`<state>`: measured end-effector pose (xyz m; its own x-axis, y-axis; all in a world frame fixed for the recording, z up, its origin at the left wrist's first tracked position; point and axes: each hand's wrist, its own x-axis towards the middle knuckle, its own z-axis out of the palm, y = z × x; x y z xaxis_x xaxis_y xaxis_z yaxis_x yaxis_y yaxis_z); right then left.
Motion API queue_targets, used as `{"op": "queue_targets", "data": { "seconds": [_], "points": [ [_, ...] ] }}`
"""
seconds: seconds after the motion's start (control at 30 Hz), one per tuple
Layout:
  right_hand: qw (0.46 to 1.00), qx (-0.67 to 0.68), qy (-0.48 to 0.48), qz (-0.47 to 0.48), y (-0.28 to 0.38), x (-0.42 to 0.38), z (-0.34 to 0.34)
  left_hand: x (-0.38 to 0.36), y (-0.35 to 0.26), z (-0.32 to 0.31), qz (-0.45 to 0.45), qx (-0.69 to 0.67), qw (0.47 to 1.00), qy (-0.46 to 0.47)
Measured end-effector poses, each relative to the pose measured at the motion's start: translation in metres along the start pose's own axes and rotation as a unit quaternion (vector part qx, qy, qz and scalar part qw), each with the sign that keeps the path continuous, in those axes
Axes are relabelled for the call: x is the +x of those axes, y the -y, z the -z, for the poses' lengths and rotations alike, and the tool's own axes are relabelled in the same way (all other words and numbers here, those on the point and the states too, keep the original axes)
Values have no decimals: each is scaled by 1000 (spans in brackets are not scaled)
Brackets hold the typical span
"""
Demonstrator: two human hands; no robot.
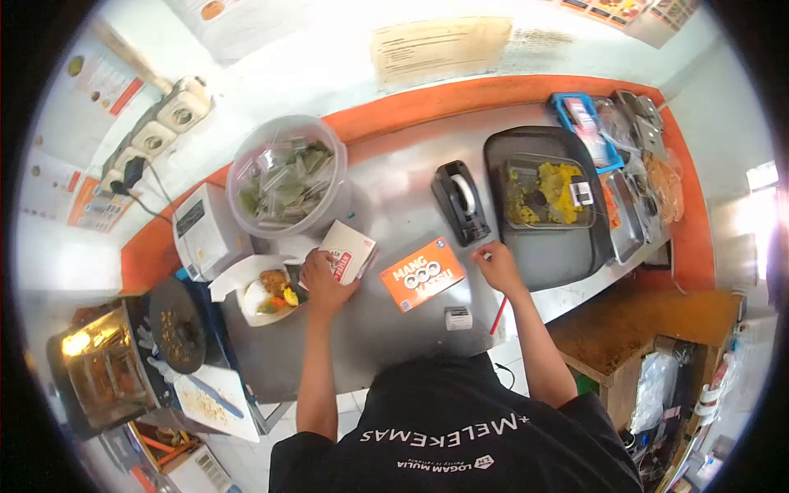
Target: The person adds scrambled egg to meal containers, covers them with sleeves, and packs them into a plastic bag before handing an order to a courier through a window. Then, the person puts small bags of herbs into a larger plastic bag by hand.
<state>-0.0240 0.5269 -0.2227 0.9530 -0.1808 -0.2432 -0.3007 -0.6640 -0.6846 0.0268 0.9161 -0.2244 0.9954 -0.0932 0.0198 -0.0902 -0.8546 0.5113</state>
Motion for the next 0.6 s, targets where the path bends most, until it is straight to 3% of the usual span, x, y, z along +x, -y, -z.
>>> {"op": "queue_targets", "data": {
  "seconds": [0.07, 0.13, 0.23, 0.33, 0.5, 0.6],
  "points": [
    [987, 134, 87, 14, 41, -24, -5, -16, -21, 15, 28, -2, 999, -30],
    [961, 234, 130, 66, 75, -40, -25, -28, -39, 13, -11, -18, 996, -82],
    [944, 282, 148, 86, 111, -47, -54, -39, -85, 9, -22, -63, 993, -101],
    [985, 131, 92, 68, 129, -45, -52, -45, -122, 9, 3, -100, 993, -61],
    [965, 226, 126, -28, 114, -57, -25, -43, -134, 4, 18, -206, 978, 27],
    [979, 193, 51, 33, 75, -66, -22, -39, -135, 0, -15, -231, 970, 78]
  ]
}}
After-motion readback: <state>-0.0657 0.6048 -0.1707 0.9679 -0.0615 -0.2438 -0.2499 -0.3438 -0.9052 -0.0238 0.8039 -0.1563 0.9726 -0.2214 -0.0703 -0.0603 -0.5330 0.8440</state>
